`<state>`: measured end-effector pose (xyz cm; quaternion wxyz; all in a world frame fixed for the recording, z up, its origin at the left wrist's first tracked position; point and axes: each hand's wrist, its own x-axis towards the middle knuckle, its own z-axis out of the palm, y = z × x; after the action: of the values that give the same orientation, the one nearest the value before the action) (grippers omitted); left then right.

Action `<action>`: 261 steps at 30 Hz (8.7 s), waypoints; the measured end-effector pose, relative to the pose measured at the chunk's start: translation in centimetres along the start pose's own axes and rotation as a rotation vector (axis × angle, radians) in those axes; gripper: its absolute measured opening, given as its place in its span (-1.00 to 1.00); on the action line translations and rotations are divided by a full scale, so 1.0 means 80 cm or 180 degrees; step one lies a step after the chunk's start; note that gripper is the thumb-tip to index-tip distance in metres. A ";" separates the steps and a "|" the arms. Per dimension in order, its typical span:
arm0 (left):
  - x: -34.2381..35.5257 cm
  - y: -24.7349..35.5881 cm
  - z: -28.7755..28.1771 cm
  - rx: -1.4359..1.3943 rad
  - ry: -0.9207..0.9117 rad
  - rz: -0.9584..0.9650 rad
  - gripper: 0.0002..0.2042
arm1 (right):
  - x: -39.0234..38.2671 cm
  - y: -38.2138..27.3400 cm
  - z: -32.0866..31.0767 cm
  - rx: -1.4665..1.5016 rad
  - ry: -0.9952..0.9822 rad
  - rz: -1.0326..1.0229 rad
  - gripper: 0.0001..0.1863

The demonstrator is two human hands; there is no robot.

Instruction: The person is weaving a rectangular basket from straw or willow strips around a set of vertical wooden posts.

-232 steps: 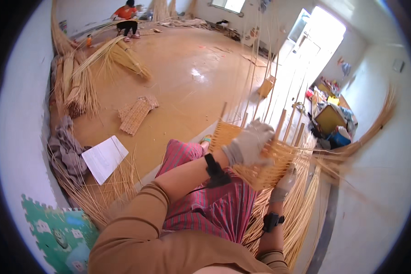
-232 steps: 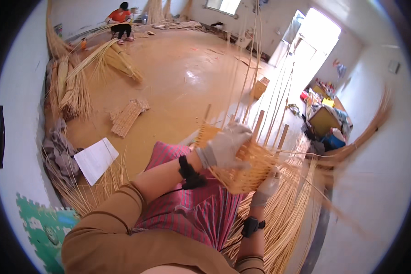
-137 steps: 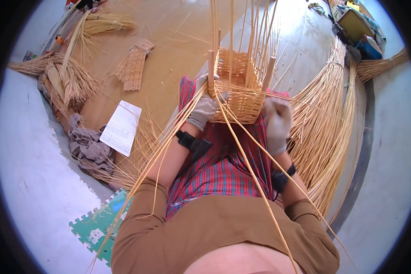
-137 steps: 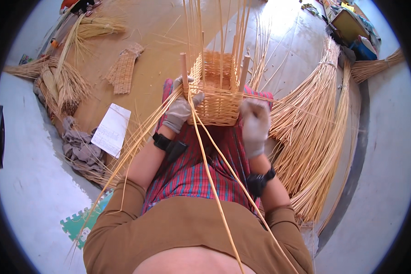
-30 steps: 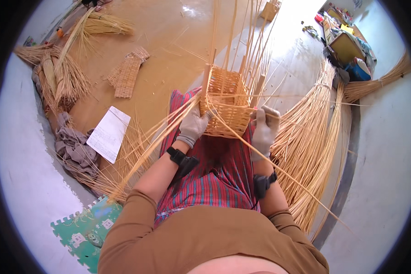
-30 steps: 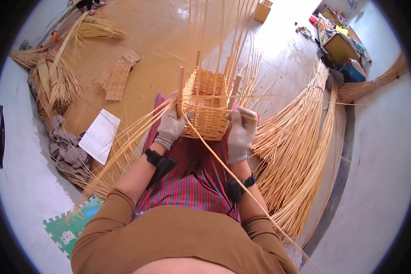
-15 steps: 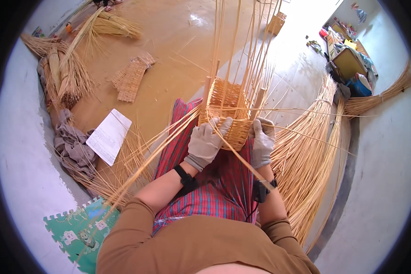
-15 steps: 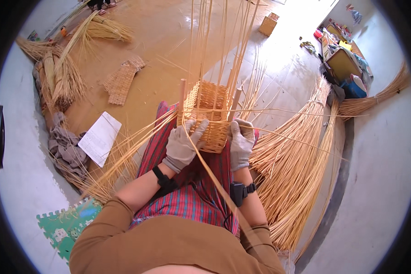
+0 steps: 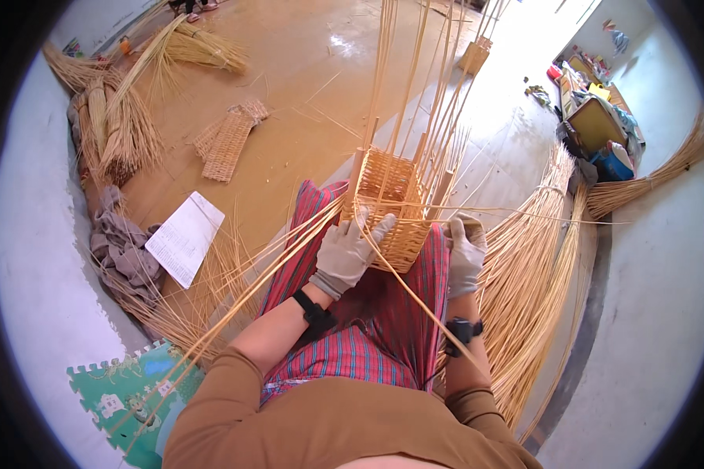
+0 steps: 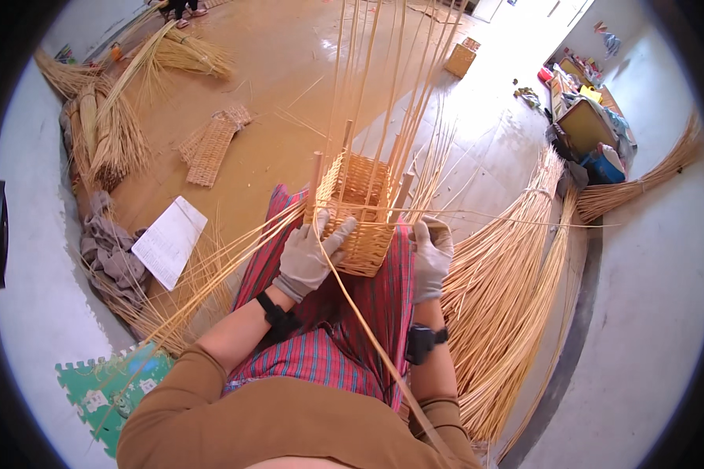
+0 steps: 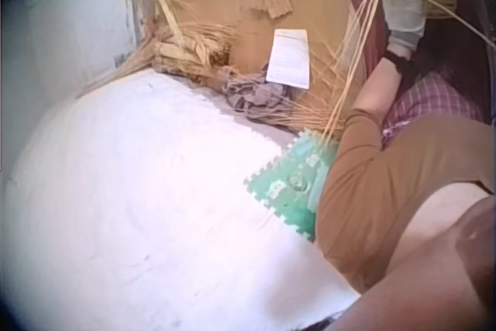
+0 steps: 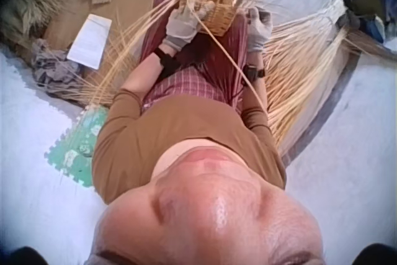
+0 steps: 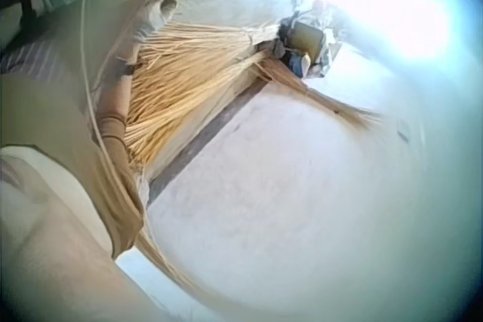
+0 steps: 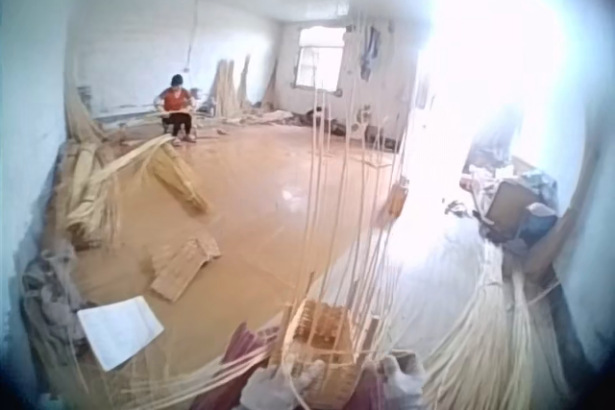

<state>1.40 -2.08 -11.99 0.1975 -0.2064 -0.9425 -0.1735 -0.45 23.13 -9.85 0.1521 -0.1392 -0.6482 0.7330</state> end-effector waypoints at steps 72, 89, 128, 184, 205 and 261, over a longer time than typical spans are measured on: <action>0.091 -0.133 -0.018 -0.4610 -0.2162 -0.0349 -0.25 | -0.147 -0.033 0.098 -0.1665 -0.1234 -0.2946 -0.82; 0.050 -0.064 0.020 -0.3441 -0.0221 -0.0984 -0.63 | 0.030 -0.106 0.181 -0.3239 -0.0519 -0.2505 -0.38; 0.071 0.035 -0.012 -0.1756 0.0150 -0.0573 -0.80 | -0.027 -0.097 0.053 -0.3268 0.0050 -0.2504 -0.83; -0.006 -0.049 -0.031 -0.0539 0.0286 -0.0140 -0.42 | -0.039 -0.010 0.034 -0.0005 -0.0657 0.0390 -0.73; 0.083 0.025 0.016 -0.4815 -0.0488 -0.2841 -0.84 | 0.028 -0.095 0.132 -0.2367 -0.0630 -0.1668 -0.21; 0.072 -0.089 -0.019 -0.4180 -0.0946 -0.0842 -0.71 | 0.022 -0.084 0.178 -0.3224 -0.0818 -0.2929 -0.05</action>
<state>-6.21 -6.92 -9.87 -0.1229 -0.1881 -0.6764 -0.7015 -7.46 11.70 -1.49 0.2857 0.1837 -0.9163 0.2121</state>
